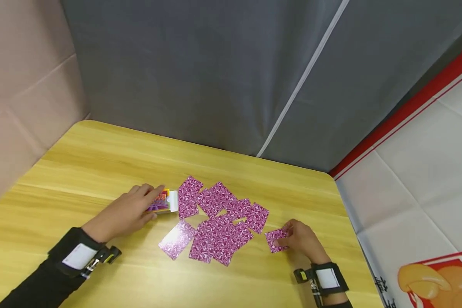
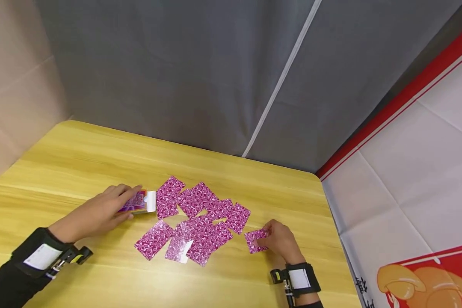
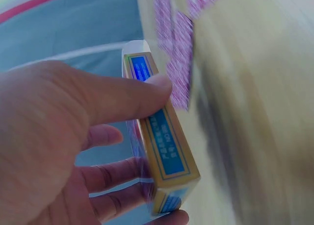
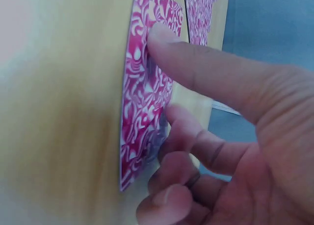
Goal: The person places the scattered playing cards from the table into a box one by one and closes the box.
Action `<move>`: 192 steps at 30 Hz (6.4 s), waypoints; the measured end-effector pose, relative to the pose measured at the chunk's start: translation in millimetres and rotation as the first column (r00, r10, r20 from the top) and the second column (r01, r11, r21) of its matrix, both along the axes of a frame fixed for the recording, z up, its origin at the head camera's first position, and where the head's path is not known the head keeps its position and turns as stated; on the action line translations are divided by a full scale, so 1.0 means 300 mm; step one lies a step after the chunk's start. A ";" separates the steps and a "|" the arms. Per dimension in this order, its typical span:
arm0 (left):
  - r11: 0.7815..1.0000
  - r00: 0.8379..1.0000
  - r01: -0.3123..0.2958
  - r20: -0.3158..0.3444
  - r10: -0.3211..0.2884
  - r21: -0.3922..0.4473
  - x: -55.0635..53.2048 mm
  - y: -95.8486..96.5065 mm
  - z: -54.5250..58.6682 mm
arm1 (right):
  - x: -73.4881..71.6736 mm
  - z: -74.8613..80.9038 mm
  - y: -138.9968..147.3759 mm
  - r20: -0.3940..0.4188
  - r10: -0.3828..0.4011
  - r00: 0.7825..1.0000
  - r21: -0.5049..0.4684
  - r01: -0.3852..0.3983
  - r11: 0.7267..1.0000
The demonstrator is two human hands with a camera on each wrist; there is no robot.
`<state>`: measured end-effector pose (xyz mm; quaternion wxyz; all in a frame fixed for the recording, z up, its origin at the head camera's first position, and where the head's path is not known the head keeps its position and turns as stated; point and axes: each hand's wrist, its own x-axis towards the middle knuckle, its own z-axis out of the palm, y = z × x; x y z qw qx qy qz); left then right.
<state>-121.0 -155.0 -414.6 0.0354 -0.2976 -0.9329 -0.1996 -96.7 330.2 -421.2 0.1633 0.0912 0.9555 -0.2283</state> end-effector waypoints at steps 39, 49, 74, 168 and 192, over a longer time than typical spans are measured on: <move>0.985 0.985 0.174 -0.011 -0.174 0.009 0.110 0.272 0.055 | 0.141 0.168 -0.335 -0.372 0.061 0.926 -0.474 -0.246 0.846; 0.976 0.970 0.219 -0.113 -0.215 0.019 0.127 0.279 0.066 | 0.129 0.129 -0.351 -0.420 0.303 0.855 -0.339 -0.458 0.822; 0.951 0.954 0.282 -0.140 -0.265 0.124 0.175 0.287 0.075 | 0.130 0.048 -0.435 -0.376 0.292 0.880 -0.569 -0.467 0.677; 0.984 0.981 0.140 -0.148 -0.123 0.110 0.174 0.251 0.078 | 0.186 0.102 -0.439 -0.075 -0.230 0.970 -0.886 0.041 0.462; 0.960 0.957 0.256 -0.168 -0.236 0.111 0.178 0.287 0.100 | 0.170 0.103 -0.477 -0.317 -0.043 0.947 -0.698 -0.203 0.687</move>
